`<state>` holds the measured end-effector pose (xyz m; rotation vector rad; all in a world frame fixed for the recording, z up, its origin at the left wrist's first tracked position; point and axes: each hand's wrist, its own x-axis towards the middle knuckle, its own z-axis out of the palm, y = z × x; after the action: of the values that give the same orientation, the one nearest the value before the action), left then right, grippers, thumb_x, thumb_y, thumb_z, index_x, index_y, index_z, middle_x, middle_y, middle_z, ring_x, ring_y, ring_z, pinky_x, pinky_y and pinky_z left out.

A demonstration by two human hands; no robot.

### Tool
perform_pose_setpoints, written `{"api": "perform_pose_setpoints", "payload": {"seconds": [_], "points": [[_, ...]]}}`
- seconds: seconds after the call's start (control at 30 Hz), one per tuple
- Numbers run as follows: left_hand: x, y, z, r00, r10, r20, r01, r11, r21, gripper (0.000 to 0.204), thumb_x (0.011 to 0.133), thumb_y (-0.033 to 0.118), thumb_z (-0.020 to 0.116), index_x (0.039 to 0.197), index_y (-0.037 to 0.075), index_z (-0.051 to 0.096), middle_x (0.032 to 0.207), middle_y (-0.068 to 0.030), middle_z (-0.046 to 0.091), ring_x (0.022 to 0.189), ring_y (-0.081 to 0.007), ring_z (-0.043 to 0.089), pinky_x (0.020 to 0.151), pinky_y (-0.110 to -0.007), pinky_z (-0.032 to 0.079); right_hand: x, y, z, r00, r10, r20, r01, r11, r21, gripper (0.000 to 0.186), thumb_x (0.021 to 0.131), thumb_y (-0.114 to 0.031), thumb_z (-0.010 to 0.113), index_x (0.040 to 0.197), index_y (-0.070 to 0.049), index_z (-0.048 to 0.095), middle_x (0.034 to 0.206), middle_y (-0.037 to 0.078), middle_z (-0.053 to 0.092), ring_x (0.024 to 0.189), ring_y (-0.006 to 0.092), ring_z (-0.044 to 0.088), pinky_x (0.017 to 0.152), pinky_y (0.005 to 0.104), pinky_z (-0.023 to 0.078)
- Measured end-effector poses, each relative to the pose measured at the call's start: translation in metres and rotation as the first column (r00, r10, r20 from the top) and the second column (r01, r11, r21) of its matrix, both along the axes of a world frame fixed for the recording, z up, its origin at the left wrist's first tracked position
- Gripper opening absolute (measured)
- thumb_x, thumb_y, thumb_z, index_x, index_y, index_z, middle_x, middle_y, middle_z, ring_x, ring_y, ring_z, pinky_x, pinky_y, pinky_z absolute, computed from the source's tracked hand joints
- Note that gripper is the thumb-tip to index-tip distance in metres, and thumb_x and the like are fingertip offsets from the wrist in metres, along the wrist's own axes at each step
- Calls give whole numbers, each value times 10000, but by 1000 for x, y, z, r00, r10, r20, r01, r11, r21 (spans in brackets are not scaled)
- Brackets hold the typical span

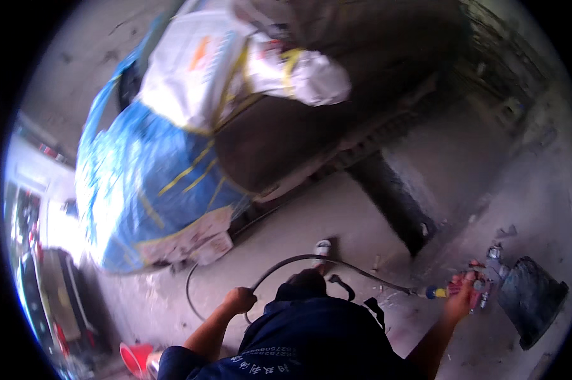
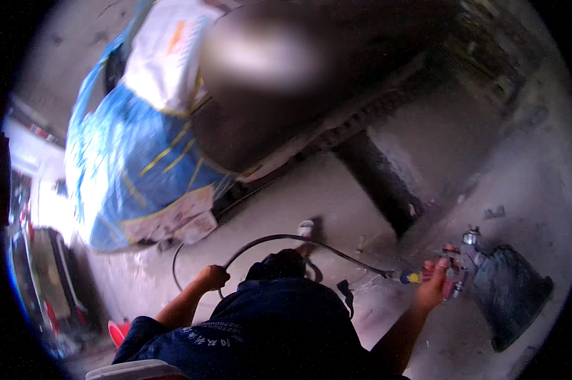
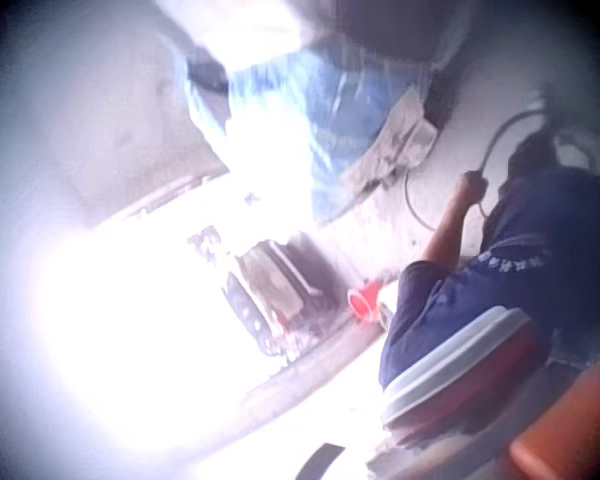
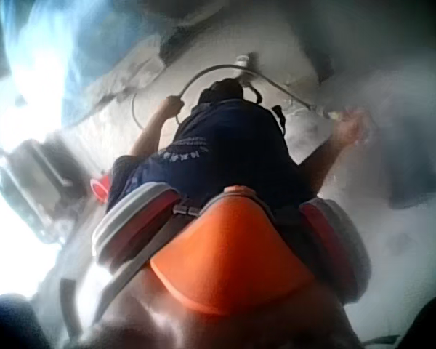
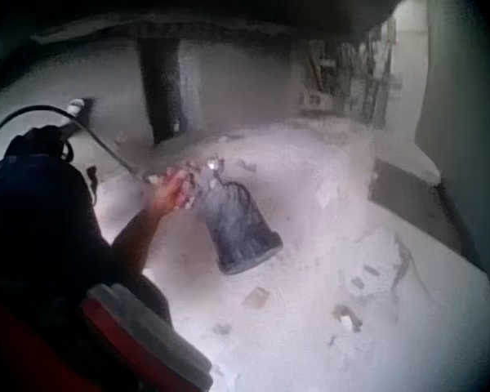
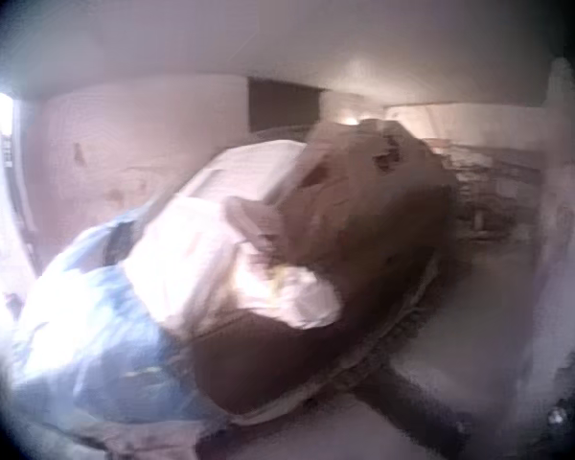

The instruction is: The person uses a spray gun to apply paint to the side and rear of a car that is masked with newspaper and plastic sheeting. The person moves around the vehicle to cover different panels and refills the spray gun cup from a larger paint container.

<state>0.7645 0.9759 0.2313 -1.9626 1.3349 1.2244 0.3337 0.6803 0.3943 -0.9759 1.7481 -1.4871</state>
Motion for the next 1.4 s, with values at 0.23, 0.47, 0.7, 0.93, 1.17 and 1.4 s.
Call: {"api": "perform_pose_setpoints", "payload": {"seconds": [0.23,0.47,0.7,0.93,1.17,1.4], "points": [[-4,-165,-60,948,-185,-260,215,972,93,154,769,193,579,909,145,619,848,-39,625,792,-225,627,617,-351,522,-40,-71,-12,994,112,16,-109,988,-113,251,887,-192,477,1105,-71,510,626,-4,482,502,54,391,441,185,304],[-10,-285,-102,734,-569,-372,515,822,-241,219,704,227,641,914,163,628,924,-12,622,879,-209,601,764,-329,488,-94,-145,-43,975,-147,167,152,988,-21,267,873,-164,492,1123,-71,496,590,-10,460,468,44,361,416,196,267],[-101,-420,-117,942,-150,-301,177,982,65,235,825,299,473,919,146,624,822,-65,634,615,-223,628,540,-334,523,-176,-278,-62,978,-174,117,175,985,2,269,877,-175,489,1128,-80,505,596,-8,469,471,47,365,417,202,265],[-163,-558,-127,845,-428,-319,388,903,-185,255,747,233,556,981,155,625,900,-71,633,762,-240,626,712,-342,514,-247,-422,-28,985,-124,124,127,992,-20,259,882,-164,479,1123,-71,502,608,-5,476,493,61,389,442,208,291],[-268,-745,-100,834,-223,-505,191,975,-115,275,726,163,563,990,114,627,890,-99,629,828,-268,598,734,-360,484,-314,-580,-54,989,-102,103,105,994,-22,258,870,-156,504,1108,-56,505,627,7,505,523,63,434,446,206,317],[-346,-920,-158,844,229,-486,-174,972,156,241,831,205,479,1000,107,619,827,-61,620,723,-189,598,549,-332,493,-387,-799,-73,991,-110,74,114,992,-45,208,858,-181,532,1025,-57,533,597,5,493,490,67,433,418,201,298]]}}
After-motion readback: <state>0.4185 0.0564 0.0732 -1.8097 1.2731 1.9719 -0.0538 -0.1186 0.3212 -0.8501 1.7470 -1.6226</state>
